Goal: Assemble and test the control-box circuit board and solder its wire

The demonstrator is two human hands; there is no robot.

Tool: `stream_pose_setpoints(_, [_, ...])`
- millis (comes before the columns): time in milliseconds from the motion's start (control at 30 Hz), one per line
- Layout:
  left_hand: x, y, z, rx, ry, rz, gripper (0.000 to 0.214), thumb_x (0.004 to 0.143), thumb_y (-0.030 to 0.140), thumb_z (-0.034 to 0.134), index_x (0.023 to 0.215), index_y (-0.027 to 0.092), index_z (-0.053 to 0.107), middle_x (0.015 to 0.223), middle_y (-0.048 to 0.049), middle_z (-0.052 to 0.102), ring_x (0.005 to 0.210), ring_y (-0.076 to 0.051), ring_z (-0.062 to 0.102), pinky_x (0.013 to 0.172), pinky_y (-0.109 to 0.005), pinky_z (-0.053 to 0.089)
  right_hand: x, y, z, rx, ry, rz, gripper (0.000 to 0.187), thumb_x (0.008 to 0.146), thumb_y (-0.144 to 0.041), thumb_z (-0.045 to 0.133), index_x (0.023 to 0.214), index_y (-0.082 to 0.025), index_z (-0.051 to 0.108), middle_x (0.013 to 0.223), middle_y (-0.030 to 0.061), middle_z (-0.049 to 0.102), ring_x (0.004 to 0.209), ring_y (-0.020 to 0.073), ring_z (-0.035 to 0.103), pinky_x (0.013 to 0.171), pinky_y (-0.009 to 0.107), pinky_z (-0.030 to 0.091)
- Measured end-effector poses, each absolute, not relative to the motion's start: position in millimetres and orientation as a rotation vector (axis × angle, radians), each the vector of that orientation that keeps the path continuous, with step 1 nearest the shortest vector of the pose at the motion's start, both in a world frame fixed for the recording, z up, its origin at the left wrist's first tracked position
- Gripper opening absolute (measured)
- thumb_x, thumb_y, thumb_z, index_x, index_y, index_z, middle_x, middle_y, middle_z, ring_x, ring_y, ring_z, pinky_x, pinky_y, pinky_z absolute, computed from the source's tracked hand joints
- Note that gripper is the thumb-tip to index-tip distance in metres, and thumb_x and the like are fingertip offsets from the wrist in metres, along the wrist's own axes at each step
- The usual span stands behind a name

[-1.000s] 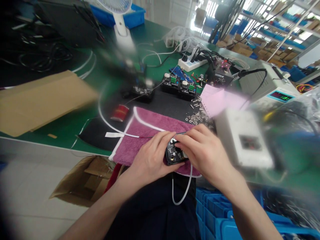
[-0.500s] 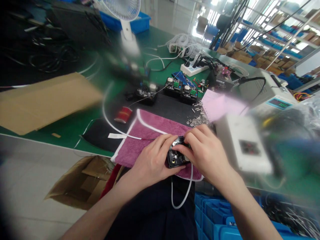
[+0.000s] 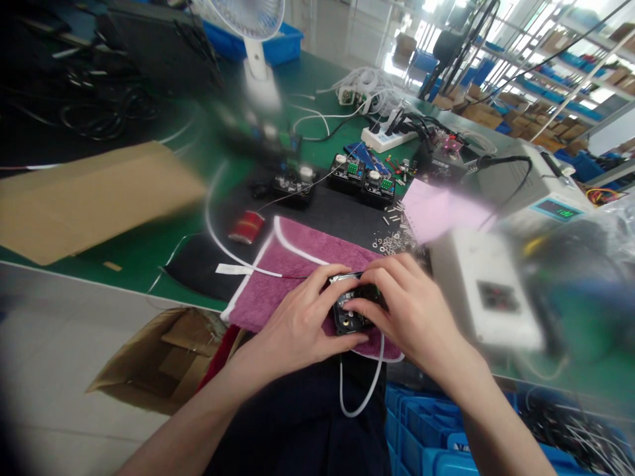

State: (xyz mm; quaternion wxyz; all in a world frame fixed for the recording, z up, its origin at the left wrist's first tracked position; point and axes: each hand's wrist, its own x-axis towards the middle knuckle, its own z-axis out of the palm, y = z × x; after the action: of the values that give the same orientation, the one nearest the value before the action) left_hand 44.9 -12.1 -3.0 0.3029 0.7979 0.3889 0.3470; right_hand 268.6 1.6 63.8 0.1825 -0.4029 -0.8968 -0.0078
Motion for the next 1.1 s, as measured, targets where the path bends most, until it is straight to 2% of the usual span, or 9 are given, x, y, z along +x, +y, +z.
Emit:
stream_pose_setpoints(200, [46,-13,-5,2.102,1.018,0.947,0.075,0.084,0.041,0.091,0.146,0.028,0.052,0.149,-0.0097,0.057,0.130,-0.030,0.066,0.112,-0.050,0.058,280,-2,68,-1.083,-2.546,0.033,0.024,0.098,-0.023,0.079,0.120,-0.022,0.069,0.122,0.0097,0.073,0.110,0.0257,0.065,0.091,0.043,0.059])
stream_pose_setpoints(333, [46,-13,-6,2.092,1.020,0.950,0.079,0.083,0.039,0.091,0.148,0.028,0.048,0.148,-0.0098,0.058,0.133,-0.032,0.064,0.113,-0.052,0.058,280,-2,66,-1.071,-2.527,0.031,0.024,0.097,-0.016,0.077,0.120,-0.020,0.073,0.117,0.0094,0.075,0.105,0.0239,0.065,0.088,0.041,0.059])
stream_pose_setpoints(567, [45,-12,-4,2.092,1.014,0.928,0.084,0.084,0.041,0.090,0.150,0.028,0.041,0.149,-0.0099,0.059,0.139,-0.032,0.061,0.117,-0.053,0.056,274,-1,73,-1.077,-2.573,0.046,0.014,0.099,-0.016,0.076,0.112,-0.018,0.074,0.109,0.0083,0.077,0.100,0.0240,0.063,0.085,0.040,0.058])
stream_pose_setpoints(800, [45,-11,-4,2.089,1.016,0.891,0.082,0.086,0.045,0.088,0.150,0.028,0.040,0.149,-0.0095,0.060,0.139,-0.032,0.061,0.116,-0.054,0.056,276,3,77,-1.099,-2.654,-0.018,0.010,0.102,-0.021,0.072,0.111,-0.021,0.074,0.112,0.0062,0.078,0.099,0.0252,0.063,0.086,0.042,0.057])
stream_pose_setpoints(1100, [46,-11,-5,2.104,1.026,0.901,0.082,0.086,0.047,0.088,0.150,0.027,0.040,0.148,-0.0096,0.060,0.140,-0.032,0.060,0.118,-0.053,0.055,268,6,87,-1.133,-2.688,-0.057,0.007,0.103,-0.022,0.071,0.104,-0.018,0.076,0.100,0.0061,0.080,0.096,0.0258,0.064,0.081,0.041,0.058])
